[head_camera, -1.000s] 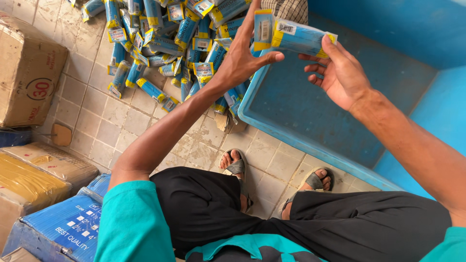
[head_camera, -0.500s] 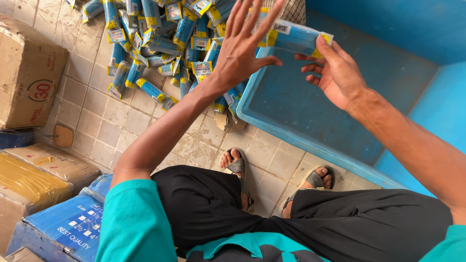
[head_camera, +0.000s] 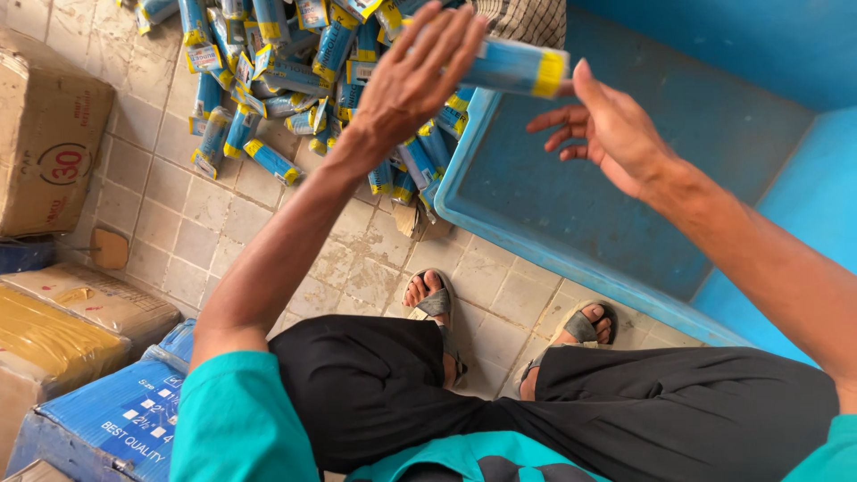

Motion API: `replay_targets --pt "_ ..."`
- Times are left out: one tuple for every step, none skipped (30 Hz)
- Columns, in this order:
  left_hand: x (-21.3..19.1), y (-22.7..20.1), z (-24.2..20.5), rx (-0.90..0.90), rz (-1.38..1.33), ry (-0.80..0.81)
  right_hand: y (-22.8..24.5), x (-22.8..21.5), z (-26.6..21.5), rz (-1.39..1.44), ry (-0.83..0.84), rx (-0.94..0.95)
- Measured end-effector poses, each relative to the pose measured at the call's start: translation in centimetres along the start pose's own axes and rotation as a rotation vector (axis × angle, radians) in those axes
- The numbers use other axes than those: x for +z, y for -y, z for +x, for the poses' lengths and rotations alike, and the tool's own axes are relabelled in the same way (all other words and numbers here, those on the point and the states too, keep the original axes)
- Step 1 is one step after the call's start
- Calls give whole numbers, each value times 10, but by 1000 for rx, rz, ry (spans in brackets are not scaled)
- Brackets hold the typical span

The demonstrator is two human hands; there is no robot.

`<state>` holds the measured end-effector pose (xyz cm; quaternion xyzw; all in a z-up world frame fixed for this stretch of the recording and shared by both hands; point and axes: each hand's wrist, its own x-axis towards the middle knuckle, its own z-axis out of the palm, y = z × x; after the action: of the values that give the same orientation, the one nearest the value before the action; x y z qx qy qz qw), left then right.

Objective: The person picks up wrapped items from a pile on the floor, wipes each item with a cloth, and places them into a blue plastic crate.

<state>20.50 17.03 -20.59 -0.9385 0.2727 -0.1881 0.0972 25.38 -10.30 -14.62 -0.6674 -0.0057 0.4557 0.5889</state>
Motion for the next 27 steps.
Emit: replay_targets --pt "2 5 -8 -4 -1 -3 -5 -8 18 -5 -1 1" --pt "4 11 -16 -42 4 -25 -10 -16 37 -317 -95 -251" --pt "5 14 -27 -82 5 -41 -16 -24 55 -626 -184 -501" --pt "-3 12 -31 -88 0 -39 -14 -24 70 -630 -179 -495" --pt "-12 12 -34 -86 17 -76 -11 -24 85 -863 -220 -753" --pt "-21 12 -38 -84 35 -113 -7 -23 101 -1094 -248 -1015" --pt "-23 12 -41 -90 34 -106 -14 -18 111 -1091 -239 -1015" --pt "-25 12 -44 -86 39 -101 -20 -13 120 -1217 -320 -998" --pt "-27 14 -47 -80 46 -98 -26 -7 131 -1341 -407 -982" --pt "-28 15 -49 -82 49 -94 -27 -5 134 -1338 -402 -986" --pt "-28 15 -52 -85 61 -69 -27 -4 135 -1394 -494 -1078" --pt "-30 13 -54 -87 73 -45 -29 -3 137 -1447 -588 -1171" --pt "-31 14 -52 -91 78 -44 -22 -4 132 -1446 -585 -1177" --pt "-33 14 -50 -82 77 -43 -15 -6 127 -1294 -558 -1233" --pt "-36 14 -48 -73 77 -41 -8 -7 123 -1139 -527 -1285" --pt "-32 14 -49 -76 82 -38 -1 -7 105 -1136 -523 -1291" --pt "-27 14 -45 -67 109 -23 7 -10 86 -1062 -533 -1320" --pt "-21 14 -42 -59 135 -8 15 -13 66 -988 -542 -1349" --pt "-22 13 -36 -53 133 -14 17 -8 48 -991 -551 -1347" --pt "-23 12 -31 -41 107 -32 19 -3 29 -972 -543 -1326" --pt "-23 9 -25 -32 79 -52 21 2 9 -956 -535 -1304" --pt "-19 2 -18 -27 75 -60 17 9 7 -963 -544 -1301" --pt "-15 -5 -11 -3 -45 -102 13 16 4 -1004 -437 -1306" --pt "-10 -12 -5 21 -166 -143 8 23 2 -1044 -330 -1310" --pt "-6 -18 -1 32 -166 -147 1 22 5 -1044 -343 -1310" --pt "-3 -24 3 30 -243 -185 -6 21 8 -1165 -321 -1344" --pt "0 -29 7 23 -320 -222 -10 21 12 -1287 -293 -1377"
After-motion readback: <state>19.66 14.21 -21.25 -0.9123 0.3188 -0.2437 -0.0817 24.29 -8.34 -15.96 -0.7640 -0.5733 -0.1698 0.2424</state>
